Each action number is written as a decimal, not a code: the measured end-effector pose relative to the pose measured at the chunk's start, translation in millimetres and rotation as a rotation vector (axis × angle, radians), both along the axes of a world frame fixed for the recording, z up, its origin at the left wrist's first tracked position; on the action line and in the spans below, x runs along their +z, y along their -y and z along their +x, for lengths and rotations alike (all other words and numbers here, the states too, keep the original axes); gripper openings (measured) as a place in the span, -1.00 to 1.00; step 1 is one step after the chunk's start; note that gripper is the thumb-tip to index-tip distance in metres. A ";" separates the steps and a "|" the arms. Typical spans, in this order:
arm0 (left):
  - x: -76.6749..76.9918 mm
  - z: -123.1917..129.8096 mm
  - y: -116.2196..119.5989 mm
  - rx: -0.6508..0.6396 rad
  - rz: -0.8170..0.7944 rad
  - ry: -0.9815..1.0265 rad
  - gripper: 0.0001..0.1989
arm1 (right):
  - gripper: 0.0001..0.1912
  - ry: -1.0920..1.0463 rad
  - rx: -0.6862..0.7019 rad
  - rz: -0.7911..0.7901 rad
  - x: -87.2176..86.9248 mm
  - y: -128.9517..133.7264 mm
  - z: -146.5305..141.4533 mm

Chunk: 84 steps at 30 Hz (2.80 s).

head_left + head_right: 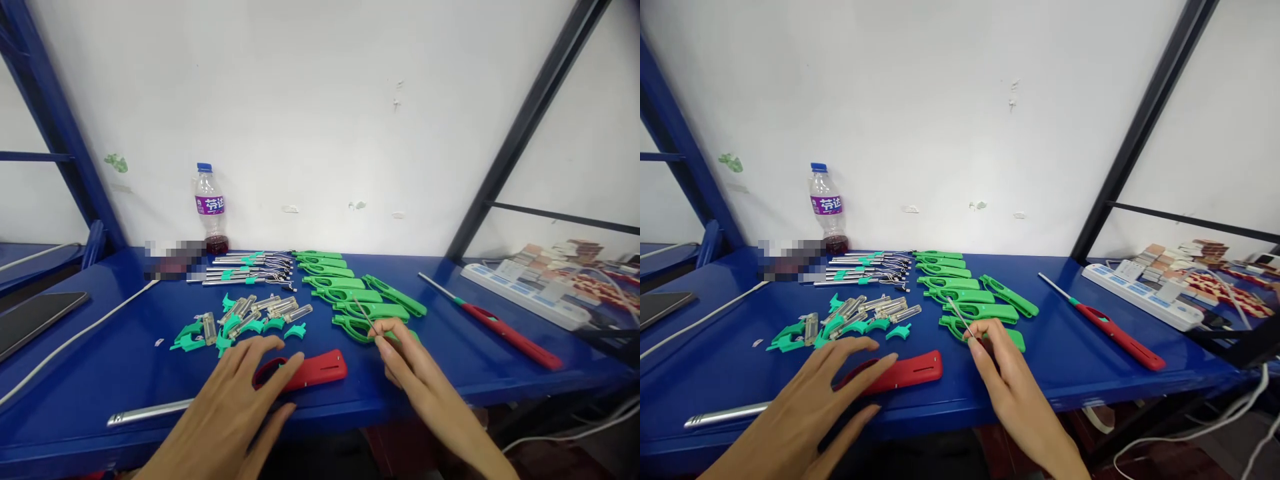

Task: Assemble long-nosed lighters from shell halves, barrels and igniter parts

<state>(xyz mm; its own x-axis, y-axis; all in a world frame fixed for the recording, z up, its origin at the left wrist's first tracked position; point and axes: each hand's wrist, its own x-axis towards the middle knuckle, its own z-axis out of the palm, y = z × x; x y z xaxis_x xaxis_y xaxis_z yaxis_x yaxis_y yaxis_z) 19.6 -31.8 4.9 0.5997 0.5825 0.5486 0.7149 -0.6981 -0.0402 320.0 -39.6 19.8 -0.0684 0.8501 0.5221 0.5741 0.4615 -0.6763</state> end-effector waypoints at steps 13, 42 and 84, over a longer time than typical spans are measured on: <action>4.4 5.9 -8.7 -0.108 -0.163 -0.019 -0.44 | -0.73 -0.576 -0.084 0.335 37.3 -7.0 24.8; 4.1 4.0 -11.4 -0.166 -0.224 -0.012 -0.40 | -0.72 -0.200 0.097 0.453 4.6 -37.6 -17.1; -4.2 1.8 -16.5 -0.195 -0.121 -0.044 -0.35 | -0.56 -0.212 0.154 0.644 5.2 -38.8 -45.8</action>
